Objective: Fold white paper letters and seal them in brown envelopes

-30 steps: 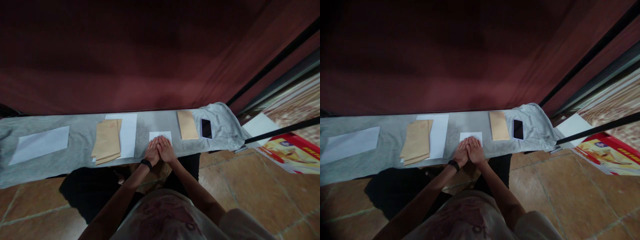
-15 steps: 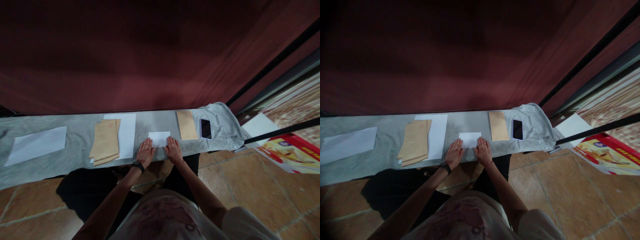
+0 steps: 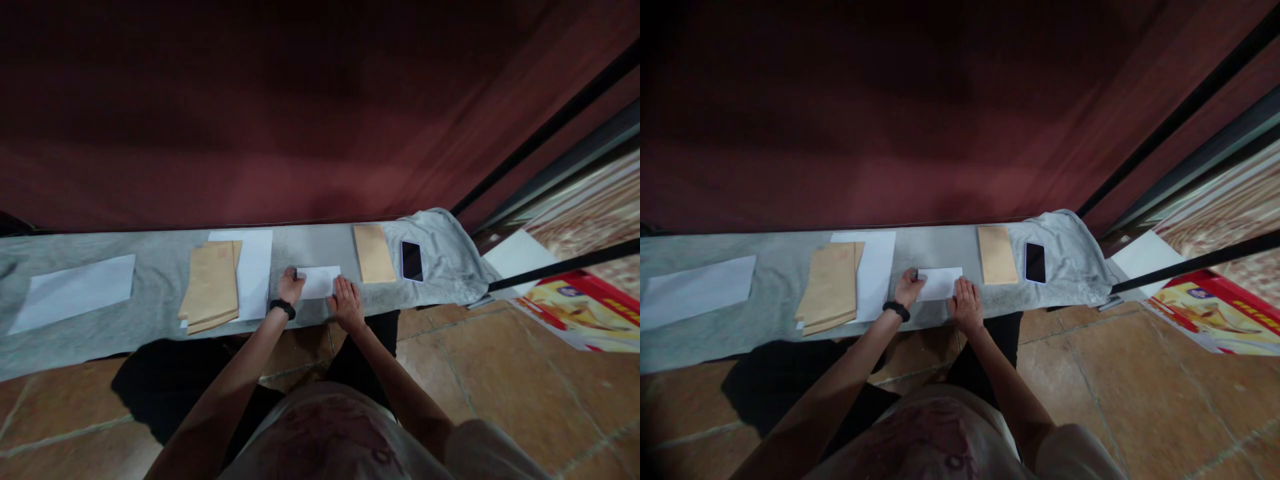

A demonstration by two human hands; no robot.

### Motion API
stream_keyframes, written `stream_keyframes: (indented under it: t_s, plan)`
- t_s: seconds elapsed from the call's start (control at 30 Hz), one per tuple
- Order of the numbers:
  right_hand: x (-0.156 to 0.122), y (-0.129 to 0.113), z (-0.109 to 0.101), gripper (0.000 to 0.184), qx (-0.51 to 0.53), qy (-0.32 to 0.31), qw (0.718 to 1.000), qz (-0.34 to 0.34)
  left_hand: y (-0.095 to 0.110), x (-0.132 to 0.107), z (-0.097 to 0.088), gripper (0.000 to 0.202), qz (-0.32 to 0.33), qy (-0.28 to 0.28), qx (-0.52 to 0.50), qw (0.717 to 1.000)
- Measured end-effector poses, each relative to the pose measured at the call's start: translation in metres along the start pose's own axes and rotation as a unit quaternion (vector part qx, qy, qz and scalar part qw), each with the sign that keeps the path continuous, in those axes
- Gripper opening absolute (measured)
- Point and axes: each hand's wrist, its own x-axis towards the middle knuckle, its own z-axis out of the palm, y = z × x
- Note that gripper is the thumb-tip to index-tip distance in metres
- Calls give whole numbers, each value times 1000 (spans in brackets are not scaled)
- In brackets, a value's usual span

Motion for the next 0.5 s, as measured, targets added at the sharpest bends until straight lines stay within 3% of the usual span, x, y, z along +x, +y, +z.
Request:
stream_keyframes:
  t_s: [0.23, 0.33, 0.43, 0.5]
  plan:
    - [7, -22, -15, 74, 57, -19, 998, -12, 13, -15, 0, 23, -37, -9, -203, 978]
    - [23, -40, -25, 62, 146, -21, 989, 1, 27, -24, -5, 30, -15, -33, -271, 962]
    - [46, -53, -33, 48, 302, 23, 949, 85, 34, -32, -10, 42, -1, -37, -346, 938]
    - [60, -59, -35, 47, 423, 50, 890, 164, 31, -36, -11, 47, -18, -23, -358, 933]
